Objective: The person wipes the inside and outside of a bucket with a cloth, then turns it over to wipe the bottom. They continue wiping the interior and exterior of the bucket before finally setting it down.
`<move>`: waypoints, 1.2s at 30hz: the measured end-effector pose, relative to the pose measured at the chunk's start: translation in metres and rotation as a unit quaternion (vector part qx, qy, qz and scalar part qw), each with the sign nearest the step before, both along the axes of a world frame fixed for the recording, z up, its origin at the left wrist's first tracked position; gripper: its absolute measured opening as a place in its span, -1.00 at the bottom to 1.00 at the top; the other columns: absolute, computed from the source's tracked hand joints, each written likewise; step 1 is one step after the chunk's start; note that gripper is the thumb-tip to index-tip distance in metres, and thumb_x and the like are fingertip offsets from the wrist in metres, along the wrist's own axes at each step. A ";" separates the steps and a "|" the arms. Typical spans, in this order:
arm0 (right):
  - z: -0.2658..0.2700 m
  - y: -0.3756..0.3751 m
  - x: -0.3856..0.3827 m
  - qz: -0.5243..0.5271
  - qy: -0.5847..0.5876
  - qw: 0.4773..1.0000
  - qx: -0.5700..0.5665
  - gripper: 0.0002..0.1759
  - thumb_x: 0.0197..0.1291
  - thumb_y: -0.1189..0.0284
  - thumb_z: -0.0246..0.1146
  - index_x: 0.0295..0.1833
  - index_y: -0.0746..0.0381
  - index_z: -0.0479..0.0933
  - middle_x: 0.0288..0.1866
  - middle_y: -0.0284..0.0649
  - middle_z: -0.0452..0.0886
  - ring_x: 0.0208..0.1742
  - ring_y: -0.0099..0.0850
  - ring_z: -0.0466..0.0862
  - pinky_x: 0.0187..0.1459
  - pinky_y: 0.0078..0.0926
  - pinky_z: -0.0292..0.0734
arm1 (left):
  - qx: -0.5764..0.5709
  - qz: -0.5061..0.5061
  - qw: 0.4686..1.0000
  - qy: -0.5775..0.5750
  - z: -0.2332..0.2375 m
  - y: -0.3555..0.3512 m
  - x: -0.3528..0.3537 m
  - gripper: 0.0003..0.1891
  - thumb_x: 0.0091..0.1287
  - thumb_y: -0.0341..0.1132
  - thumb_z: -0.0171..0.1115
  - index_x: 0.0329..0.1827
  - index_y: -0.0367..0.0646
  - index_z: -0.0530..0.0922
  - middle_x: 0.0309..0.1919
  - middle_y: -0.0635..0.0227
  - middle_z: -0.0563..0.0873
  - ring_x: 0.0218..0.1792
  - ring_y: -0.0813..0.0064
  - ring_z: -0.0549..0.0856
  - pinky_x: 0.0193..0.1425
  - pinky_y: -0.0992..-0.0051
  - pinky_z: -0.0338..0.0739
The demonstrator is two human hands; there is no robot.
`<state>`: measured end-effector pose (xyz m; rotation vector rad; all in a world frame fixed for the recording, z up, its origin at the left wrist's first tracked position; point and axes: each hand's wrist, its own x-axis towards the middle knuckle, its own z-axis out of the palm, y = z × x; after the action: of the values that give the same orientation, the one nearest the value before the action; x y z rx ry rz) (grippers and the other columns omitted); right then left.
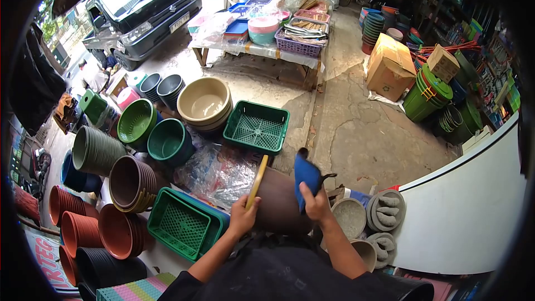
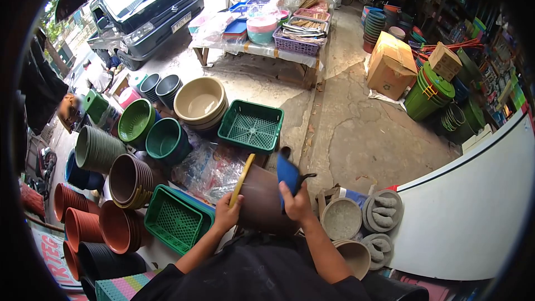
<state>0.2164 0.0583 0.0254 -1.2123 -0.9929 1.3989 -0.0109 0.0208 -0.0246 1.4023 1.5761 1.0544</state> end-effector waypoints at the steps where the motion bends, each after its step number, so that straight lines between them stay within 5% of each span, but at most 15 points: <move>1: 0.016 -0.003 -0.001 0.032 -0.151 0.978 0.139 -0.41 0.28 0.24 0.28 0.32 0.31 0.38 0.17 -0.15 0.57 0.11 -0.32 0.54 0.22 -0.35 0.36 | -0.023 0.022 0.994 -0.101 -0.006 0.003 0.000 -0.60 0.50 -0.04 0.14 -0.27 -0.27 0.54 -0.58 0.59 0.46 -0.52 0.74 0.35 -0.48 0.60 0.29; 2: 0.028 -0.006 -0.003 0.062 -0.297 0.914 0.271 -0.30 0.19 0.25 0.34 0.40 0.26 0.32 0.26 -0.09 0.53 0.15 -0.23 0.51 0.26 -0.24 0.32 | -0.022 0.019 0.995 -0.101 -0.007 0.005 -0.001 -0.60 0.50 -0.04 0.14 -0.27 -0.27 0.54 -0.58 0.59 0.46 -0.52 0.74 0.35 -0.48 0.60 0.29; 3: 0.030 -0.011 -0.006 0.060 -0.297 0.913 0.272 -0.30 0.19 0.25 0.34 0.40 0.26 0.32 0.26 -0.09 0.53 0.15 -0.23 0.51 0.26 -0.24 0.32 | -0.035 0.034 0.985 -0.166 -0.007 0.007 -0.003 -0.60 0.52 -0.04 0.10 -0.31 -0.23 0.52 -0.57 0.62 0.45 -0.53 0.77 0.34 -0.49 0.62 0.26; 5: 0.029 -0.027 -0.016 0.233 -0.528 0.714 0.396 -0.03 -0.05 0.19 0.44 0.51 0.12 0.21 0.47 -0.05 0.29 0.31 -0.12 0.38 0.33 -0.10 0.16 | -0.054 0.046 0.966 -0.248 0.000 0.010 -0.003 -0.58 0.58 -0.05 -0.03 -0.40 -0.15 0.46 -0.57 0.66 0.41 -0.53 0.81 0.31 -0.52 0.65 0.20; 9: 0.032 -0.038 -0.032 0.308 -0.628 0.649 0.298 0.14 -0.12 -0.01 0.43 0.59 0.01 0.06 0.59 -0.08 0.06 0.57 -0.15 0.10 0.41 -0.16 0.03 | -0.011 0.039 0.969 -0.242 0.019 0.009 0.010 -0.58 0.59 -0.08 -0.06 -0.43 -0.13 0.42 -0.57 0.67 0.36 -0.53 0.81 0.27 -0.52 0.63 0.16; 14: 0.035 0.024 -0.022 0.236 -0.606 0.697 0.302 0.13 -0.05 -0.11 0.38 0.59 0.05 0.05 0.58 -0.02 0.07 0.56 -0.09 0.12 0.43 -0.08 0.02 | 0.025 -0.050 0.982 -0.182 0.027 0.003 -0.001 -0.59 0.58 -0.09 -0.01 -0.45 -0.12 0.39 -0.57 0.66 0.33 -0.49 0.78 0.27 -0.45 0.61 0.17; 16: 0.002 0.063 -0.006 0.207 -0.459 0.826 0.252 0.02 0.06 -0.20 0.29 0.51 0.18 0.21 0.39 0.06 0.37 0.37 -0.05 0.41 0.30 -0.15 0.29 | 0.030 -0.063 0.983 -0.172 0.026 -0.003 -0.008 -0.59 0.56 -0.08 0.01 -0.44 -0.13 0.40 -0.57 0.66 0.33 -0.50 0.77 0.27 -0.44 0.61 0.17; 18: -0.002 0.100 0.019 0.302 -0.276 0.908 -0.091 -0.09 0.11 -0.26 0.21 0.31 0.29 0.43 0.05 0.00 0.62 0.03 -0.16 0.62 0.06 -0.31 0.50 | 0.034 -0.075 0.983 -0.165 0.029 -0.005 -0.009 -0.59 0.55 -0.07 0.03 -0.44 -0.13 0.41 -0.57 0.65 0.33 -0.50 0.77 0.26 -0.44 0.60 0.17; 20: -0.002 0.114 0.033 0.312 -0.161 0.899 -0.263 -0.17 0.14 -0.28 0.13 0.02 0.35 0.60 -0.22 -0.14 0.64 -0.24 -0.41 0.61 -0.17 -0.46 0.49 | 0.015 -0.090 0.980 -0.177 0.039 -0.006 -0.009 -0.58 0.54 -0.05 0.06 -0.45 -0.14 0.41 -0.58 0.64 0.33 -0.50 0.76 0.26 -0.44 0.60 0.17; 23: -0.010 0.111 0.024 0.299 -0.169 0.915 -0.213 -0.17 0.20 -0.25 0.11 0.08 0.38 0.58 -0.16 -0.10 0.66 -0.19 -0.35 0.64 -0.10 -0.47 0.50 | 0.009 -0.083 0.981 -0.173 0.029 -0.003 -0.010 -0.58 0.53 -0.04 0.07 -0.44 -0.15 0.42 -0.58 0.64 0.33 -0.50 0.76 0.27 -0.44 0.61 0.17; 25: -0.011 0.109 0.013 0.304 -0.278 0.899 -0.148 -0.24 0.25 -0.22 0.05 0.00 0.33 0.61 -0.25 -0.15 0.64 -0.26 -0.33 0.61 -0.16 -0.44 0.48 | 0.006 -0.070 0.983 -0.172 0.023 -0.003 -0.011 -0.58 0.53 -0.05 0.07 -0.44 -0.15 0.42 -0.58 0.64 0.33 -0.50 0.76 0.27 -0.44 0.60 0.17; 28: -0.004 0.087 -0.016 0.273 -0.468 0.839 0.040 -0.14 0.26 -0.18 0.05 0.38 0.33 0.34 0.31 0.18 0.44 0.28 -0.02 0.51 0.32 -0.28 0.35 | -0.005 -0.054 0.985 -0.163 0.026 0.002 -0.008 -0.60 0.55 -0.07 0.03 -0.44 -0.13 0.41 -0.57 0.65 0.34 -0.49 0.78 0.28 -0.44 0.61 0.17; 32: 0.024 0.035 -0.059 0.198 -0.570 0.734 0.311 -0.09 0.18 -0.01 0.20 0.55 0.19 0.12 0.57 0.04 0.11 0.55 0.00 0.17 0.49 0.04 0.01 | -0.028 -0.012 0.969 -0.247 0.008 0.016 -0.006 -0.62 0.58 -0.10 -0.01 -0.40 -0.12 0.44 -0.58 0.64 0.36 -0.49 0.79 0.30 -0.44 0.63 0.22; 34: 0.029 0.014 -0.072 0.204 -0.585 0.697 0.360 -0.12 0.14 -0.01 0.19 0.53 0.14 0.20 0.58 -0.10 0.17 0.57 -0.09 0.16 0.53 -0.02 -0.12 | 0.023 0.040 0.958 -0.283 0.013 0.027 0.006 -0.62 0.59 -0.09 -0.04 -0.40 -0.10 0.45 -0.55 0.62 0.43 -0.49 0.80 0.35 -0.44 0.68 0.25; 36: 0.014 0.003 -0.076 0.195 -0.567 0.694 0.398 -0.14 0.12 -0.02 0.18 0.51 0.11 0.25 0.58 -0.17 0.20 0.59 -0.13 0.14 0.54 -0.04 -0.20 | -0.076 0.145 0.902 -0.400 0.014 0.032 0.006 -0.63 0.59 -0.07 -0.05 -0.34 -0.11 0.46 -0.50 0.59 0.49 -0.46 0.79 0.43 -0.39 0.68 0.36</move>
<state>0.1399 0.0610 0.0396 -1.1128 -2.5000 0.1423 -0.0050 0.0533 -0.0107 0.4976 1.2075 1.4087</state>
